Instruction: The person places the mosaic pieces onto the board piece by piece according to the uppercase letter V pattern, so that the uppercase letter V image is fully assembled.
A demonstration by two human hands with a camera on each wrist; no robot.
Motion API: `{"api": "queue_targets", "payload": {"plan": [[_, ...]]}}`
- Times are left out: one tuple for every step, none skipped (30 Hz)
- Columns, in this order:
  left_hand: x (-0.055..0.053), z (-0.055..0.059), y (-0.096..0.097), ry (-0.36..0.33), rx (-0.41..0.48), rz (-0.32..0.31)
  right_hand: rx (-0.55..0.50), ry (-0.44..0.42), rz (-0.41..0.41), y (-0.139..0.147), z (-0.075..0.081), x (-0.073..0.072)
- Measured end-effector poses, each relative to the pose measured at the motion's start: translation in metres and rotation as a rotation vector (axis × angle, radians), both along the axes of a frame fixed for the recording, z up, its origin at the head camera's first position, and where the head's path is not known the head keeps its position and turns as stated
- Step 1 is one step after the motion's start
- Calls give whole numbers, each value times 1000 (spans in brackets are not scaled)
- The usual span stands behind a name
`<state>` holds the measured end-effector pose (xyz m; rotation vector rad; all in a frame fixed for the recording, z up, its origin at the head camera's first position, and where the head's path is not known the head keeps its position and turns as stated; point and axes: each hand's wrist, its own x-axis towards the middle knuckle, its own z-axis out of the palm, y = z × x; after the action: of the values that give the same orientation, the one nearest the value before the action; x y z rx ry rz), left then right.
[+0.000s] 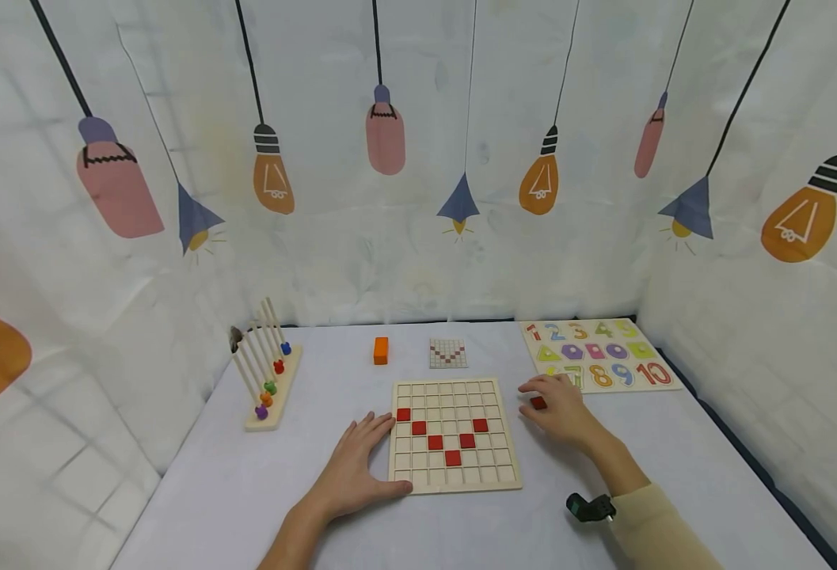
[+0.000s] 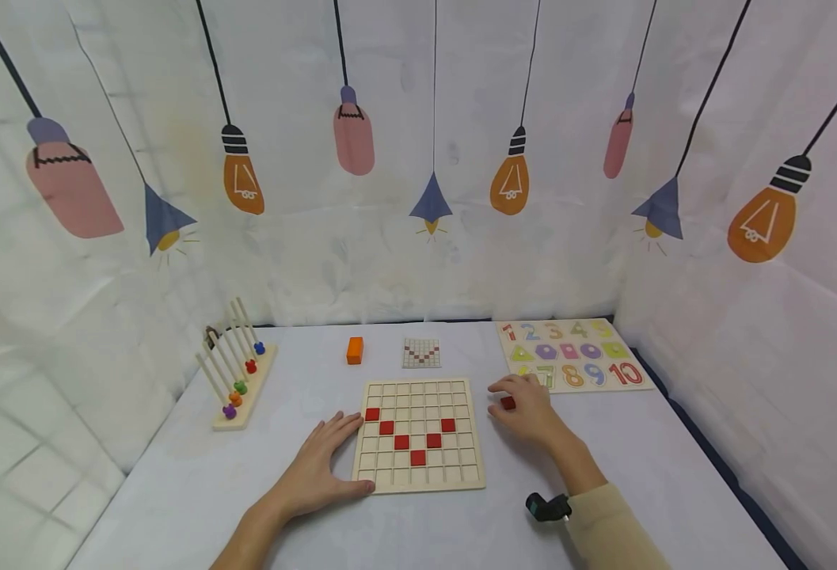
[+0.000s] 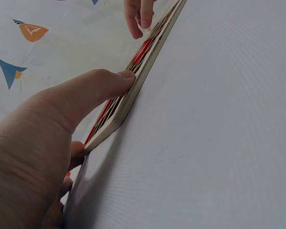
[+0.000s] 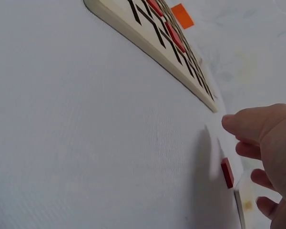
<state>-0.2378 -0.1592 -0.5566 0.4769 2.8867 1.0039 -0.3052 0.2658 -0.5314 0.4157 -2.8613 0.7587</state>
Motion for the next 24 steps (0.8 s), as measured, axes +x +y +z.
{"api": "queue_targets", "payload": {"plan": [[0, 0, 0, 0, 0, 1, 12, -1, -10, 2, -1, 0], [0, 0, 0, 0, 0, 2, 24, -3, -18, 4, -1, 0], [0, 0, 0, -1, 0, 2, 32, -8, -28, 5, -2, 0], [0, 0, 0, -2, -1, 2, 32, -17, -37, 7, -2, 1], [0, 0, 0, -3, 0, 2, 31, -21, -42, 9, -3, 2], [0, 0, 0, -4, 0, 3, 27, -23, -43, 10, -3, 2], [0, 0, 1, -4, 1, 3, 24, -23, -42, 11, -3, 3], [0, 0, 1, -5, 1, 3, 21, -21, -39, 12, -4, 4], [0, 0, 1, -5, -1, 3, 16, -20, -36, 13, -4, 4], [0, 0, 1, -5, -2, 4, 11, -19, -34, 14, -4, 4], [0, -1, 1, -4, -2, 5, 11, -14, -31, 15, -4, 4], [0, -1, 1, -3, -4, 5, 12, -13, -33, 16, -4, 5], [0, -1, 0, -3, -5, 4, 10, -16, -37, 17, -4, 5], [0, -1, 0, -4, -4, 3, 11, -14, -38, 18, -4, 5], [0, -1, 0, -2, -4, 3, 12, -13, -40, 19, -4, 5], [0, -1, 0, -2, -3, 2, 13, -12, -40, 19, -4, 6], [0, -1, 0, -2, -1, 1, 12, -11, -39, 20, -4, 6], [0, -1, 0, -3, 0, 1, 12, -12, -39, 21, -4, 7], [0, -1, 0, -3, 2, 1, 10, -14, -39, 21, -4, 7], [0, 0, 0, -3, 4, 1, 10, -14, -39, 22, -4, 8], [0, 0, 0, -2, 4, 1, 7, -17, -38, 23, -4, 8], [0, 0, 0, -2, 5, 0, 7, -18, -37, 23, -5, 8], [0, -1, 1, -3, 4, -1, 12, -19, -37, 24, -5, 9], [0, -1, 1, -3, 4, -2, 16, -15, -33, 24, -6, 9]]}}
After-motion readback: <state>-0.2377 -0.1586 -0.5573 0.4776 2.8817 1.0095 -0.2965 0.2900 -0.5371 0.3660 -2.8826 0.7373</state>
